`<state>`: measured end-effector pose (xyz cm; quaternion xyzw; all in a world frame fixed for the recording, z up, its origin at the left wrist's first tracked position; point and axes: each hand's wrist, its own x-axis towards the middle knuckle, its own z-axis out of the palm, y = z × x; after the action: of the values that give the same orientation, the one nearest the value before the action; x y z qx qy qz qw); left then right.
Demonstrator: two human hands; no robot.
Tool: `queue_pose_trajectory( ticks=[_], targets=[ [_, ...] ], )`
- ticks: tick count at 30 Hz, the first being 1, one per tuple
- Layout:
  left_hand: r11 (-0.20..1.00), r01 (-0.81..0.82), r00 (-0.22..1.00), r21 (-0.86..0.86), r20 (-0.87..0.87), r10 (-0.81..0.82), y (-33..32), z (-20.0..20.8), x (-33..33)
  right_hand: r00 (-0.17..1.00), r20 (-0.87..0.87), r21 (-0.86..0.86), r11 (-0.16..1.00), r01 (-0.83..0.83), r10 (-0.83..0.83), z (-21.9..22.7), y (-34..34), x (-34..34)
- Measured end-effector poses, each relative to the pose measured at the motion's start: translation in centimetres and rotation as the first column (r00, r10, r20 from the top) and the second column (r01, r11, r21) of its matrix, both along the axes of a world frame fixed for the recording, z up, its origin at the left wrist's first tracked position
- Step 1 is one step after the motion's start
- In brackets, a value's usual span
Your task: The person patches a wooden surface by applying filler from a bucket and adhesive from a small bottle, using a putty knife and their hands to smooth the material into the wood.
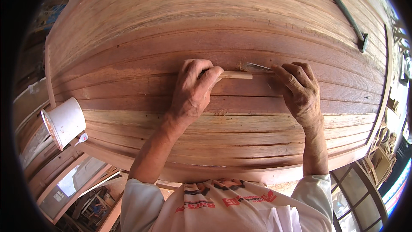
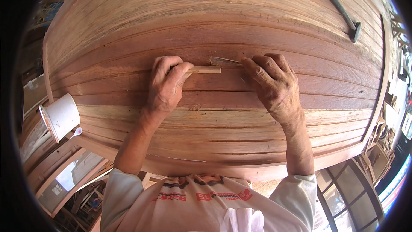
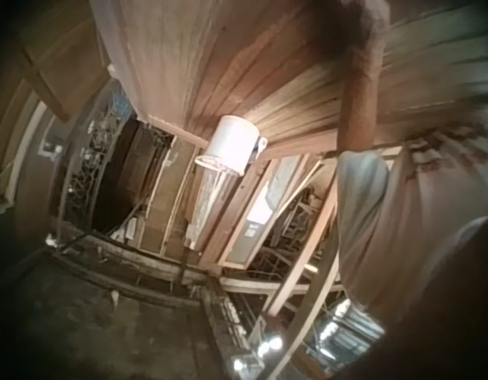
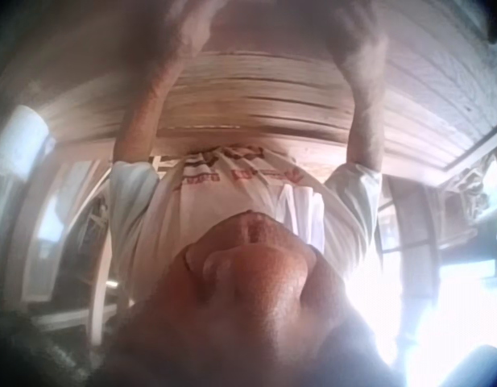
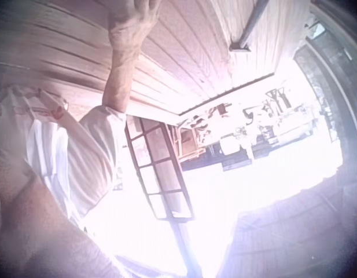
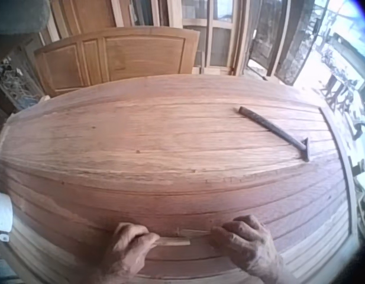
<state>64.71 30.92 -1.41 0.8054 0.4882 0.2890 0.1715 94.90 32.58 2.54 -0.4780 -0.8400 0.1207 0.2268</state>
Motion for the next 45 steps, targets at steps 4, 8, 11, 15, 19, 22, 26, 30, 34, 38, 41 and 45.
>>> queue_pose_trajectory(
  ticks=[4,8,11,15,19,22,26,30,34,38,41,45],
  targets=[
    [1.0,0.002,1.0,0.002,-0.004,-0.002,0.0,-0.1,0.0,0.999,-0.014,0.015,0.999,-0.043,0.044,-0.4,0.1,0.1],
    [1.0,0.005,1.0,-0.007,-0.001,-0.005,0.1,0.1,0.0,0.998,-0.012,0.017,0.998,-0.062,0.062,-0.7,0.1,0.2],
    [1.0,0.003,1.0,-0.009,0.004,-0.003,0.1,0.1,0.0,0.997,-0.04,0.017,0.998,-0.063,0.064,-0.3,0.2,0.1],
    [1.0,0.004,1.0,-0.01,0.005,-0.004,0.1,0.3,0.0,0.998,0.008,-0.004,0.998,-0.07,0.07,-0.6,0.2,0.1],
    [1.0,0.002,1.0,-0.004,0.016,-0.002,0.2,0.4,0.1,0.997,-0.034,-0.012,0.998,-0.063,0.063,0.0,0.6,0.1],
    [1.0,-0.004,1.0,-0.006,0.028,0.004,0.1,-0.1,0.1,0.997,-0.027,-0.038,0.996,-0.076,0.075,0.2,0.6,0.4],
    [1.0,-0.002,1.0,-0.005,0.019,0.002,0.1,0.3,0.1,0.995,-0.071,-0.082,0.994,-0.074,0.068,0.2,0.9,0.6],
    [1.0,-0.002,1.0,0.005,0.023,0.002,0.2,0.2,0.1,0.996,-0.023,-0.092,0.992,-0.09,0.088,-0.1,1.0,0.8],
    [1.0,0.002,1.0,-0.002,0.016,-0.002,0.2,0.4,0.2,0.995,-0.092,-0.099,0.993,-0.057,0.048,-0.1,1.1,0.9],
    [1.0,-0.003,1.0,-0.005,0.013,0.003,0.2,0.1,0.1,0.997,-0.052,-0.121,0.991,-0.061,0.055,0.0,1.1,0.7],
    [1.0,-0.007,1.0,-0.008,0.006,0.007,0.1,0.1,0.1,0.996,-0.057,-0.131,0.988,-0.083,0.076,0.1,1.1,0.7],
    [1.0,-0.006,1.0,-0.008,0.006,0.006,0.1,0.1,0.1,0.993,-0.07,-0.123,0.988,-0.099,0.09,0.2,1.2,0.6]
  ],
)
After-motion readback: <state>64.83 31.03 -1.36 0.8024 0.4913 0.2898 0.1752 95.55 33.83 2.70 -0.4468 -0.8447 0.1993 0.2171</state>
